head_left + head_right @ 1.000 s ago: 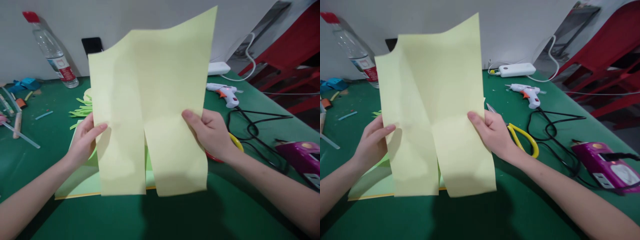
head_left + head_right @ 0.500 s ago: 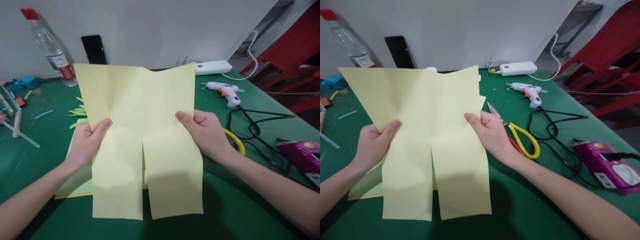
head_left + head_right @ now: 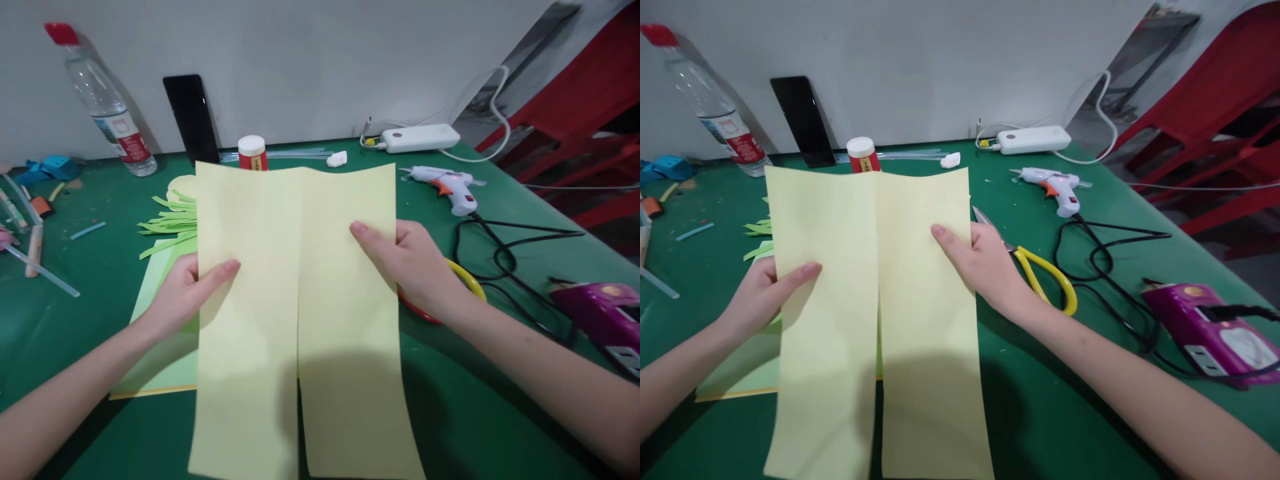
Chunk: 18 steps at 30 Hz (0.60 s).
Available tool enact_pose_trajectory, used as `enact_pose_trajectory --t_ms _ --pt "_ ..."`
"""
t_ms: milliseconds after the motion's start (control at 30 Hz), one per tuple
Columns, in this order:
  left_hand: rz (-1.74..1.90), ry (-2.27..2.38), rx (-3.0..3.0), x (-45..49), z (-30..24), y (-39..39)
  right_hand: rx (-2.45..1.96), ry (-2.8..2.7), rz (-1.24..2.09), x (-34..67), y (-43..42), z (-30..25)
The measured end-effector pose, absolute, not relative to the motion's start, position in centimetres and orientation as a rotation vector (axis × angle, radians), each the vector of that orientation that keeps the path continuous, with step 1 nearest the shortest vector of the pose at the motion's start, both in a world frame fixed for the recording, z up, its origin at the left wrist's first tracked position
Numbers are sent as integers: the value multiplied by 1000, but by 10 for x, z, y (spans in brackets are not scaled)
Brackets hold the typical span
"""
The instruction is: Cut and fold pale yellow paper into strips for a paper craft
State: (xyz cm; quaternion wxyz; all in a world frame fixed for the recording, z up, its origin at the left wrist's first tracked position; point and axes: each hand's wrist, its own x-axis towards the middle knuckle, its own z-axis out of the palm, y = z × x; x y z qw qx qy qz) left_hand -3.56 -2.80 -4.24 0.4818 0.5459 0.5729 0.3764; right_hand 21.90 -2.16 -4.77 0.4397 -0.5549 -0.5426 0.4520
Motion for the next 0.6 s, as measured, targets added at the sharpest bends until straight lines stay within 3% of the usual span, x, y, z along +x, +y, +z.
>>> enact_pose_trajectory --t_ms 600 --pt "1086 1661 1492 -34 -38 -24 -1384 -1559 852 211 -28 -41"
